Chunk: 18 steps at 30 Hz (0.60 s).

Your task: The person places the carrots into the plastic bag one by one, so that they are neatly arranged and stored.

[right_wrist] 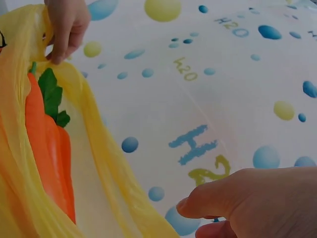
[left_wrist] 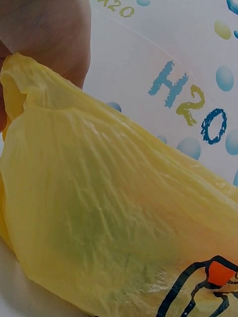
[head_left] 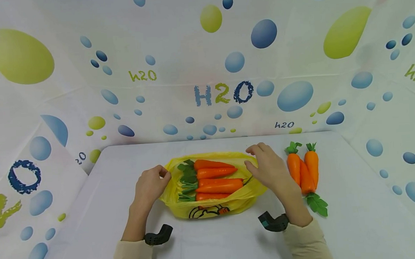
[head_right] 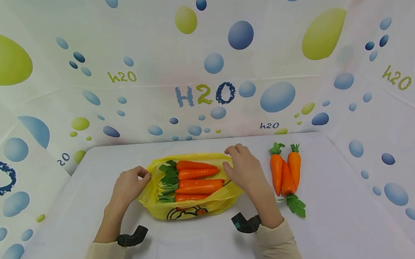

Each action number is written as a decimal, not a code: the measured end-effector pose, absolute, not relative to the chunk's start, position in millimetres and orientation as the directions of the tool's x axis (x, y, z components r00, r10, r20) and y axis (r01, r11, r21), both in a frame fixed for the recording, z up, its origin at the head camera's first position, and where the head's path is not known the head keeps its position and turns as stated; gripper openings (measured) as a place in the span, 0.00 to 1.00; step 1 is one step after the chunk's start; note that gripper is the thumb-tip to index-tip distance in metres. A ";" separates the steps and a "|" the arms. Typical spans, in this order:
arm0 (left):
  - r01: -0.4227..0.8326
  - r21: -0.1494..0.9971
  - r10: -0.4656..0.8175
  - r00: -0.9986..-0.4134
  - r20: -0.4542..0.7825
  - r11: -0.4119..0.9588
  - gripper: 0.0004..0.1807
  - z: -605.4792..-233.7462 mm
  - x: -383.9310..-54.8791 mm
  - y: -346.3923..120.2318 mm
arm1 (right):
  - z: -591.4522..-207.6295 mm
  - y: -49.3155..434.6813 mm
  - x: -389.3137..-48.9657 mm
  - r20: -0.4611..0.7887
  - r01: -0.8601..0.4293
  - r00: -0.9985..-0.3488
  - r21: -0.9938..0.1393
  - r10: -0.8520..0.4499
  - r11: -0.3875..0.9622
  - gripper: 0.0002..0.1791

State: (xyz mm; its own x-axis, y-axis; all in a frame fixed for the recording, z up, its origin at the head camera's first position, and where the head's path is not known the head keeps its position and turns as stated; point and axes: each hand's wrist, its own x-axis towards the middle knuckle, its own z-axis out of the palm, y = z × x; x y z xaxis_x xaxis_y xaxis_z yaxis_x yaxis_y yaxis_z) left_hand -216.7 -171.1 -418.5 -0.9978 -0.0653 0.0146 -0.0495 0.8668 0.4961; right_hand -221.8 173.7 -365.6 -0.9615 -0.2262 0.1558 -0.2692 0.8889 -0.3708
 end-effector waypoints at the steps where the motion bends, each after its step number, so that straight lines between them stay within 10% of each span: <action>1: -0.049 0.496 -0.065 -0.998 0.015 0.867 0.14 -418.7 -216.7 -170.9 | -365.3 176.2 -222.5 0.161 -0.264 -0.962 -0.375 -0.218 0.889 0.21; 18: -0.036 0.497 -0.062 -0.998 0.034 0.867 0.14 -420.2 -216.5 -171.2 | -366.1 215.3 -230.7 0.155 -0.146 -0.984 -0.414 -0.089 0.899 0.20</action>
